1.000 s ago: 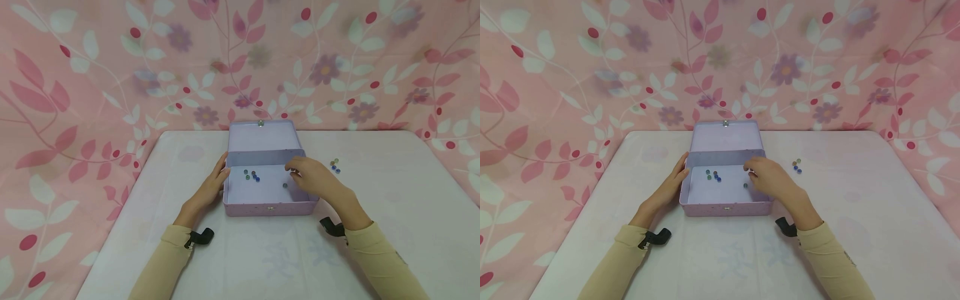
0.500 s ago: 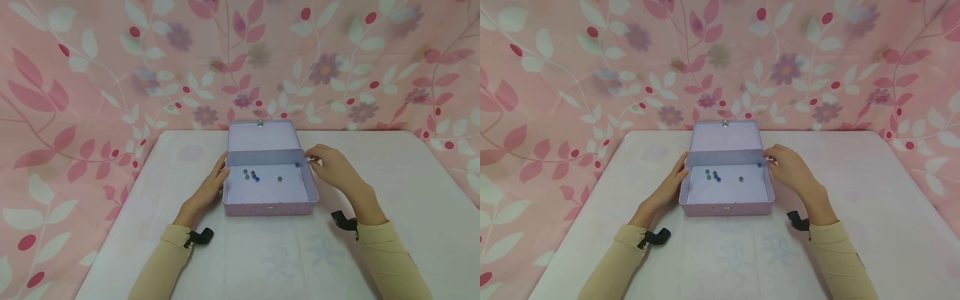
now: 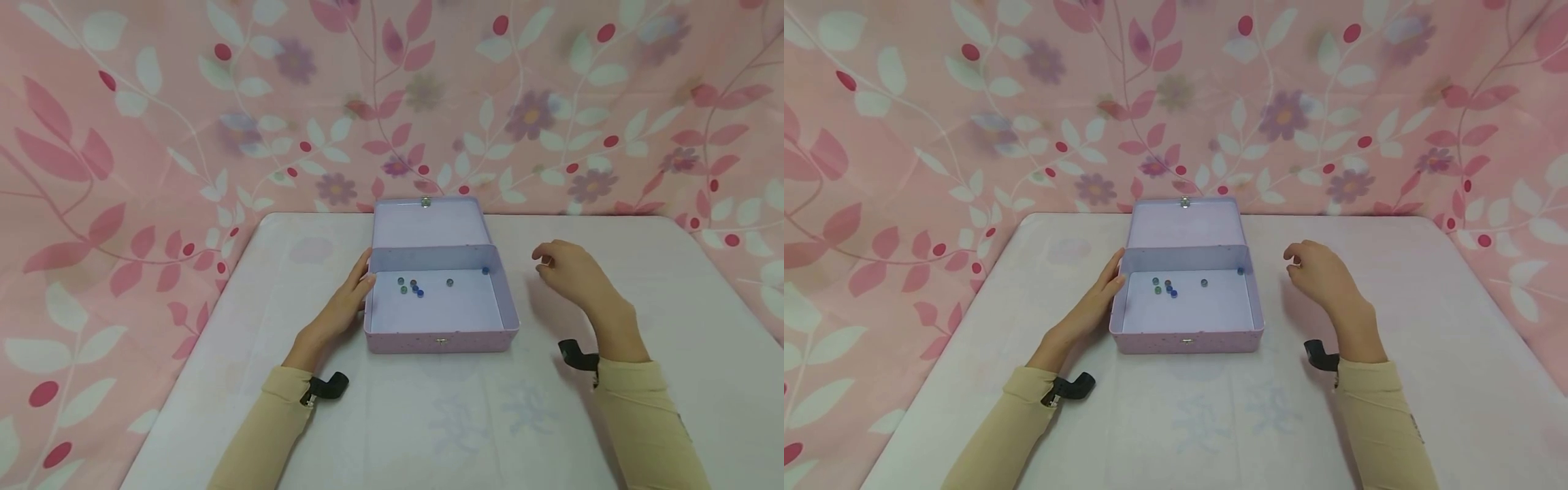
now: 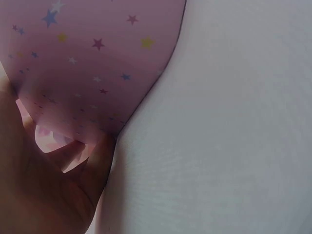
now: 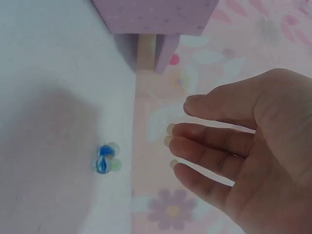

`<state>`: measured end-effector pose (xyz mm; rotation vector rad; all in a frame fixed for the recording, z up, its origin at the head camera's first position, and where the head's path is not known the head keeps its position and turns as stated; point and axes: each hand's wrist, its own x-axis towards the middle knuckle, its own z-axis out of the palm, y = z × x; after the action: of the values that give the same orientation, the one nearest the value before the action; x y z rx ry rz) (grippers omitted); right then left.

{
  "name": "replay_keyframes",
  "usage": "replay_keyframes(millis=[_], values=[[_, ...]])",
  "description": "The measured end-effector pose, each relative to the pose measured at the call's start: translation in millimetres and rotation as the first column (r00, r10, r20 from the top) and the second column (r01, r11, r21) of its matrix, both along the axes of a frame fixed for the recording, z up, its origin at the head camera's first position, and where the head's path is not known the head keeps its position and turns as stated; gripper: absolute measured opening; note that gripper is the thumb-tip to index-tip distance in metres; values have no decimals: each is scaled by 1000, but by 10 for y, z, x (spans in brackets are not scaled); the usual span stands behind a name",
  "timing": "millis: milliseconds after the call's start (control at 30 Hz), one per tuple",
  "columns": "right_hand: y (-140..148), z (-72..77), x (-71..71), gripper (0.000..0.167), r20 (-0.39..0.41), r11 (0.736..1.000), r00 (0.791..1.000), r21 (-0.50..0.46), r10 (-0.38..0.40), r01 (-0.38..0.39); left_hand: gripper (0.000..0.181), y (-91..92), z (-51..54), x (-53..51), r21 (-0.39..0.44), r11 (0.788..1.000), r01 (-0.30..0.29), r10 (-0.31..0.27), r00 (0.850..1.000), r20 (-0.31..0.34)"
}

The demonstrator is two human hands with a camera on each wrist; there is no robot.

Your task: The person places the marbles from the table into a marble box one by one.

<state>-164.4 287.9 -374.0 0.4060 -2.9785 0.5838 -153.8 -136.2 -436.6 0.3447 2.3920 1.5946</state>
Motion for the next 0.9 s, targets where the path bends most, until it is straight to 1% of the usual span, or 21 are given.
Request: replay_keyframes(millis=[100,167,300,433,567,667,767,900], values=[[64,-46,-31,25,5,1000,1000,5,-6,6,59,11,79,30,-2,1000,10,-10,1000,27],[109,-83,-46,24,10,1000,1000,5,-13,13,59,10,86,31,1,1000,16,-16,999,29],[201,-157,-59,26,37,999,998,13,-41,40,60,-8,13,2,-11,1000,8,-8,1000,9],[245,-191,-51,29,82,997,994,19,-76,74,59,-18,-51,-18,-23,1000,-6,5,1000,-19],[259,-216,-48,27,136,995,986,18,-96,94,57,-21,-67,-21,-19,1000,-7,7,999,-36],[274,-249,-47,27,169,994,980,15,-108,107,57,-22,-68,-26,-16,1000,-1,0,999,-34],[296,-302,-56,26,176,994,979,15,-108,107,57,-24,-68,-40,-17,1000,10,-10,1000,-22],[319,-377,-84,22,150,995,984,17,-96,95,58,-29,-69,-63,-19,1000,24,-24,1000,3]])
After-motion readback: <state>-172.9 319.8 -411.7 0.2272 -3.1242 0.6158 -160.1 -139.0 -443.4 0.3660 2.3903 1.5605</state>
